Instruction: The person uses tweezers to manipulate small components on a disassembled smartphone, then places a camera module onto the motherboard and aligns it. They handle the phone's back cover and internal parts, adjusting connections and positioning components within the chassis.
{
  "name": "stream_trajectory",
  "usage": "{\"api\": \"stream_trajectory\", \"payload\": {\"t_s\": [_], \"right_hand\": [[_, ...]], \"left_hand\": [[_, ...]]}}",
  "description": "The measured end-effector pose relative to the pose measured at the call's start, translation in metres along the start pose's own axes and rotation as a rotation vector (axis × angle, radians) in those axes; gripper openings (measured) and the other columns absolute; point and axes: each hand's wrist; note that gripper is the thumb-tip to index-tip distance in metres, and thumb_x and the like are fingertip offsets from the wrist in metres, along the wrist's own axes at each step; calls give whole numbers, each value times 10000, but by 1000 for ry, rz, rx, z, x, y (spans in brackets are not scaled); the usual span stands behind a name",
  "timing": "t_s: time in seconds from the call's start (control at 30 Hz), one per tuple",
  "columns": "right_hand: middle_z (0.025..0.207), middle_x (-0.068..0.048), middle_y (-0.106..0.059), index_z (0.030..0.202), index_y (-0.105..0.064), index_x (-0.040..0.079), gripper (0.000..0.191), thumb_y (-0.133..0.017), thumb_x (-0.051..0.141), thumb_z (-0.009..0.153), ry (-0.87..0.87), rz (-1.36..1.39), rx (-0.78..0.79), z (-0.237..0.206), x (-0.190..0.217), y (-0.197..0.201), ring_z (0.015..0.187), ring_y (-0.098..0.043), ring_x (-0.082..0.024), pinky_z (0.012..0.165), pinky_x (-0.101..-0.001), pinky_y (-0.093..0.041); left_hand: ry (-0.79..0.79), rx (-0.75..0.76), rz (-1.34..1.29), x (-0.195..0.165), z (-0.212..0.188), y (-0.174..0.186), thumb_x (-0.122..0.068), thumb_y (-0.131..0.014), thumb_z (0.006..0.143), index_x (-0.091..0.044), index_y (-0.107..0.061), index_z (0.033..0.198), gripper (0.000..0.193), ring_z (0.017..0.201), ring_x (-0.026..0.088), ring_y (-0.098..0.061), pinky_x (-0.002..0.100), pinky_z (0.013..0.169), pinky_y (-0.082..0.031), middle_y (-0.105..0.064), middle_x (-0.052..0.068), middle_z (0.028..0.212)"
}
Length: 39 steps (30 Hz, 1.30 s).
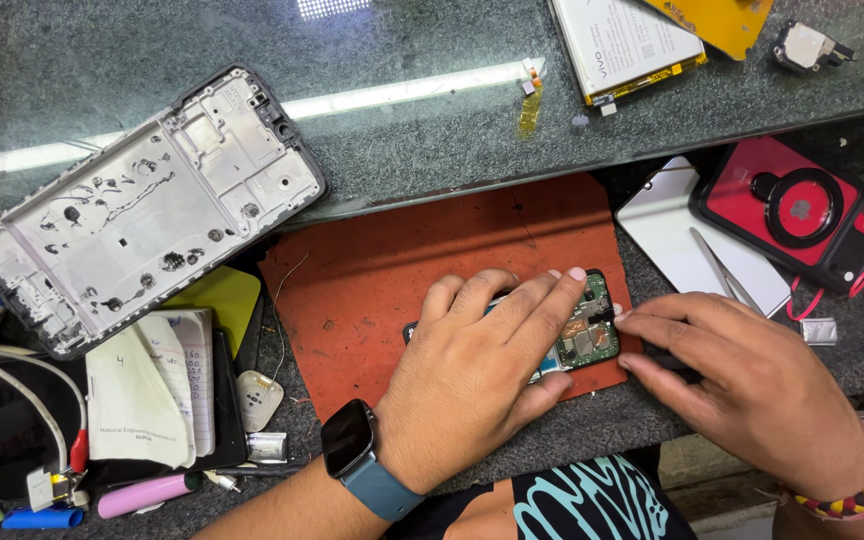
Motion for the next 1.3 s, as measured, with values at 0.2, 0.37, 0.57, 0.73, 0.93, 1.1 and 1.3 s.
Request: {"api": "stream_trajectory", "payload": {"t_s": [0.2, 0.37, 0.57, 0.73, 0.93, 1.1, 1.3], "right_hand": [[1018, -73, -752, 1035, -757, 54, 352, -811, 217, 727, -281, 17, -35, -3, 9, -2, 864, -730, -229, 715, -325, -575], [1017, -39, -767, 1137, -777, 106, 339, -785, 211, 815, -501, 174, -46, -11, 18, -9, 853, -727, -190, 618, -289, -577], [967, -52, -751, 1043, -781, 97, 274, -782, 186, 784, -377, 22, -149, -18, 26, -23, 885, -715, -223, 783, -353, -557], [1028, -56, -735, 1111, -771, 93, 361, -782, 186, 762, -371, 11, -115, -26, 29, -29, 963, -685, -234, 847, -364, -534], [1046, -53, -742, 1145, -770, 102, 379, -765, 175, 773, -421, 140, -151, -33, 31, -33, 988, -691, -207, 872, -341, -531], [1035, -64, -754, 1117, -765, 73, 331, -758, 134, 792, -445, 233, -126, -30, 29, -29, 985, -715, -189, 872, -323, -542], [1072, -78, -722, 1128, -731, 38, 355, -802, 95, 785, -352, 100, -290, -22, 36, -26, 877, -707, -166, 768, -293, -562]], "left_hand": [[7, 9, 43, -2, 1, -2, -329, -801, 807, -48, -495, 1480, 791, 1184, 287, -560, 432, 997, -408, -624, 94, 1348], [5, 8, 60, -2, 1, -3, -324, -798, 800, -38, -494, 1471, 790, 1193, 287, -561, 435, 1001, -411, -624, 102, 1351], [2, -5, 66, -3, 1, -4, -316, -798, 801, -34, -496, 1468, 785, 1198, 284, -560, 434, 1008, -411, -623, 97, 1351], [9, -1, 59, -2, 0, -4, -306, -802, 794, -33, -497, 1471, 791, 1187, 281, -560, 431, 1001, -411, -622, 95, 1354], [11, -6, 43, -2, 0, -5, -289, -806, 794, -26, -496, 1473, 792, 1190, 282, -560, 432, 1006, -408, -620, 102, 1358], [9, -12, 29, -3, 0, -4, -283, -803, 793, -21, -493, 1471, 791, 1198, 289, -558, 433, 1013, -404, -617, 108, 1359], [7, -13, 34, -2, -2, -3, -284, -803, 794, -23, -496, 1471, 789, 1190, 285, -561, 435, 1012, -405, -620, 105, 1353]]}}
Point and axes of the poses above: each hand's wrist, its own z-axis towards the middle knuckle, its own y-axis out of the back of the hand, x = y × z
